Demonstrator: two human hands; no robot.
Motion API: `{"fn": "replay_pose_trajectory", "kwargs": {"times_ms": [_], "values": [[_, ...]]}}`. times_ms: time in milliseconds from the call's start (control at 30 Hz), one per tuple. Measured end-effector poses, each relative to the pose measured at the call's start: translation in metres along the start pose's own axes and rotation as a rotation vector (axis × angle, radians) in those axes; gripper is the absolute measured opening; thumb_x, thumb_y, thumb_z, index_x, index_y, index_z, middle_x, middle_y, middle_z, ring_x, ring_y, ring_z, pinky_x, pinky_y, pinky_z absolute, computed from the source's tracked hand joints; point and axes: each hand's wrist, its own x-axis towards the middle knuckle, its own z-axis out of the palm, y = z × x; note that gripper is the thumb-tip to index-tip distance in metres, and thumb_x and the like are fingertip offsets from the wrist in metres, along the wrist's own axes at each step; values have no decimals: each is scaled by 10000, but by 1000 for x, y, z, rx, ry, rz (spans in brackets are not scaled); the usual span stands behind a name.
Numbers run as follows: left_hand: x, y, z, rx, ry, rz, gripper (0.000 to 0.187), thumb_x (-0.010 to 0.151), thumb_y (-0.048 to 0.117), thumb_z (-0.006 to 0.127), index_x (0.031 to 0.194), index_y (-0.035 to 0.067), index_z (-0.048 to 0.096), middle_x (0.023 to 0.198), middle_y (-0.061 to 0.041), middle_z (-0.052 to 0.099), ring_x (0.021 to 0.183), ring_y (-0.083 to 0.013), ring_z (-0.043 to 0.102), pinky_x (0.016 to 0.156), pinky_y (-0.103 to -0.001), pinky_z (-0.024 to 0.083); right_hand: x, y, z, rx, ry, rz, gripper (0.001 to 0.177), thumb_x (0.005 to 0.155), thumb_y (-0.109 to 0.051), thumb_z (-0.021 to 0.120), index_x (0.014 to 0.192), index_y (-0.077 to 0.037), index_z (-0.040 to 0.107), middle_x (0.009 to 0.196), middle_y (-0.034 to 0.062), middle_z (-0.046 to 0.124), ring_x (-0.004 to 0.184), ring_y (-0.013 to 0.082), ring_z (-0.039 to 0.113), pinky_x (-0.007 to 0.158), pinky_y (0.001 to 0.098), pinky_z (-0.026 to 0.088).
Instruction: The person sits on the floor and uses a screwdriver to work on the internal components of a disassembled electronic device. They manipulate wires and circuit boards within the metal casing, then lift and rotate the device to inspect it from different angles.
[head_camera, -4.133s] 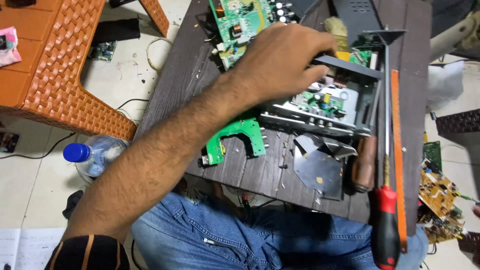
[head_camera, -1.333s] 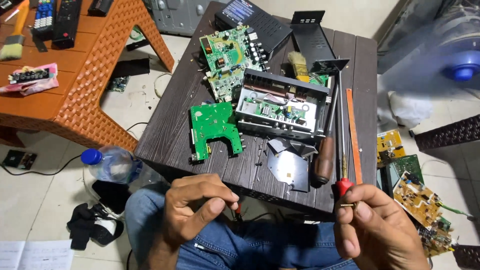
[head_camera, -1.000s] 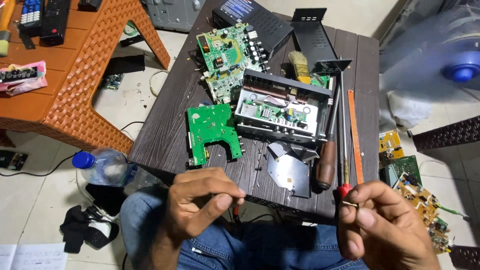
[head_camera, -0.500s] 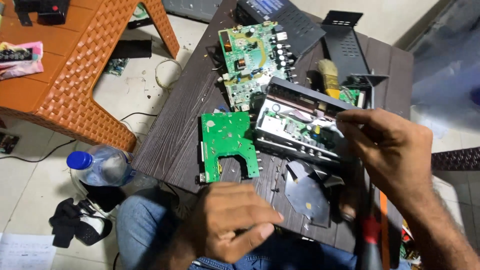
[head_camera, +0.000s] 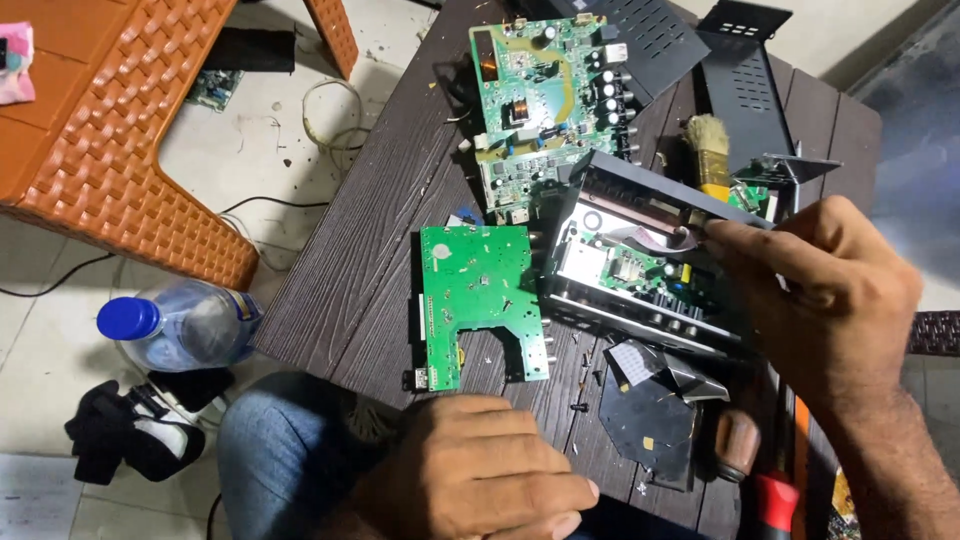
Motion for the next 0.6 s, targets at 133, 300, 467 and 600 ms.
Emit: {"fn": "replay_pose_trajectory", "kwargs": {"times_ms": [133, 300, 467, 600], "values": [[-2, -3, 4, 23, 45, 57, 185, 1073, 125, 617, 994, 18, 746, 850, -70, 739, 675, -173, 657, 569, -293, 466, 0, 8, 2, -30, -36, -13, 181, 1032, -176, 919, 1187, -126, 839, 869, 28, 533, 703, 138, 452, 492, 268, 351], [-3, -4, 5, 47, 67, 64, 184, 1069, 127, 626, 975, 31, 751, 822, -60, 737, 653, -160, 653, 539, -284, 449, 5, 5, 1, -17, -40, -7, 173, 1022, -166, 933, 1168, -134, 845, 863, 27, 545, 691, 135, 457, 507, 279, 364], [0, -2, 3, 56, 45, 44, 143, 1061, 118, 652, 989, 38, 747, 857, -53, 734, 659, -160, 635, 551, -287, 428, 13, 10, 0, -431, -72, -209, 241, 1076, -483, 833, 1221, -291, 849, 867, -77, 617, 621, 31, 521, 479, 214, 432], [-1, -2, 2, 52, 19, 40, 136, 1060, 124, 647, 1019, 34, 741, 897, -62, 734, 667, -187, 616, 565, -309, 414, 25, -7, -13, -581, -105, -285, 150, 1156, -481, 743, 1229, -369, 811, 870, -113, 613, 540, 18, 464, 453, 190, 340]]}}
